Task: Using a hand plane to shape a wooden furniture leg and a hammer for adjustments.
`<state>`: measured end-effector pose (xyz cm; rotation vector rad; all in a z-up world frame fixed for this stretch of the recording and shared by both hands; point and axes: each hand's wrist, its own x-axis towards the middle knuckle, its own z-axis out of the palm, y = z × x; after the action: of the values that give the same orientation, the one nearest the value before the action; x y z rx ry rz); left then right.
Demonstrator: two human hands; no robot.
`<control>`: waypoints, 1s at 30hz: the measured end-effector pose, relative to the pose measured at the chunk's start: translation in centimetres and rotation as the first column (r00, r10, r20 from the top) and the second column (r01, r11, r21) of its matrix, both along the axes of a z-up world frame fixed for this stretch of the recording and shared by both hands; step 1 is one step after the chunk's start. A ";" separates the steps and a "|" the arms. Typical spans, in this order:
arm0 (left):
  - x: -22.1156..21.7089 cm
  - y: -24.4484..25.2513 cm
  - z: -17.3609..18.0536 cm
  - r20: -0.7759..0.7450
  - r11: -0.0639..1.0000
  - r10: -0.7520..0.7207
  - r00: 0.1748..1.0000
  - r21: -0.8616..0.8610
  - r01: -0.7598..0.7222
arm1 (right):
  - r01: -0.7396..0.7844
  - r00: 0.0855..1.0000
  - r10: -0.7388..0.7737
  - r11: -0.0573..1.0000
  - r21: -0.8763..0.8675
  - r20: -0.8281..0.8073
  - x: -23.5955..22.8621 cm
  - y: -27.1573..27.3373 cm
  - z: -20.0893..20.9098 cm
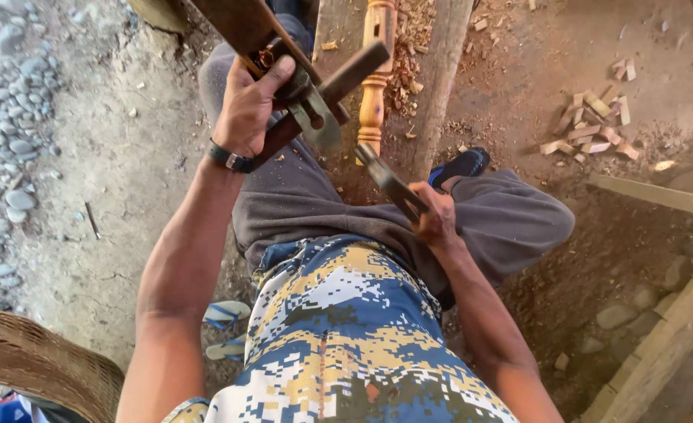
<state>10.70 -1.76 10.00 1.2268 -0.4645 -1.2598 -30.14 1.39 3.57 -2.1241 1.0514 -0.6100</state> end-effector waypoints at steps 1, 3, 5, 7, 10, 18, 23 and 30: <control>-0.3 0.2 0.3 0.027 0.999 -0.045 0.999 -0.026 0.046 | -0.048 0.995 0.050 0.999 -0.021 0.081 -0.6 0.0 0.6; -1.0 0.9 0.1 0.036 0.996 -0.085 0.996 -0.023 0.086 | -0.100 0.984 0.101 0.995 -0.013 0.148 -1.9 0.3 0.9; -2.1 1.4 -0.5 0.224 0.982 -0.129 0.966 -0.106 0.155 | -0.110 0.955 0.125 0.991 -0.073 0.268 -3.5 0.3 0.0; -3.3 1.6 -0.4 0.204 0.976 -0.151 0.967 -0.127 0.179 | -0.123 0.949 0.164 0.979 -0.161 0.271 -1.7 -0.8 2.8; -5.4 2.6 0.2 0.141 0.963 -0.204 0.969 -0.150 0.224 | -0.133 0.935 0.195 0.967 -0.216 0.297 -2.3 -1.0 2.8; -7.7 2.7 1.4 -0.036 0.943 -0.294 0.955 -0.173 0.283 | -0.117 0.949 0.164 0.976 -0.182 0.269 -2.3 -1.0 3.7; -8.1 2.6 1.1 0.052 0.946 -0.301 0.952 -0.112 0.305 | -0.111 0.969 0.156 0.968 -0.227 0.194 -0.8 -1.2 5.3; -9.0 2.5 -0.2 0.115 0.954 -0.291 0.950 -0.047 0.298 | -0.140 0.986 0.163 0.924 -0.355 0.035 -1.3 -1.2 3.4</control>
<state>1.71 0.78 9.83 1.2048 -0.7837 -1.4227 -31.43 0.14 6.97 -2.4480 0.7752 -0.8350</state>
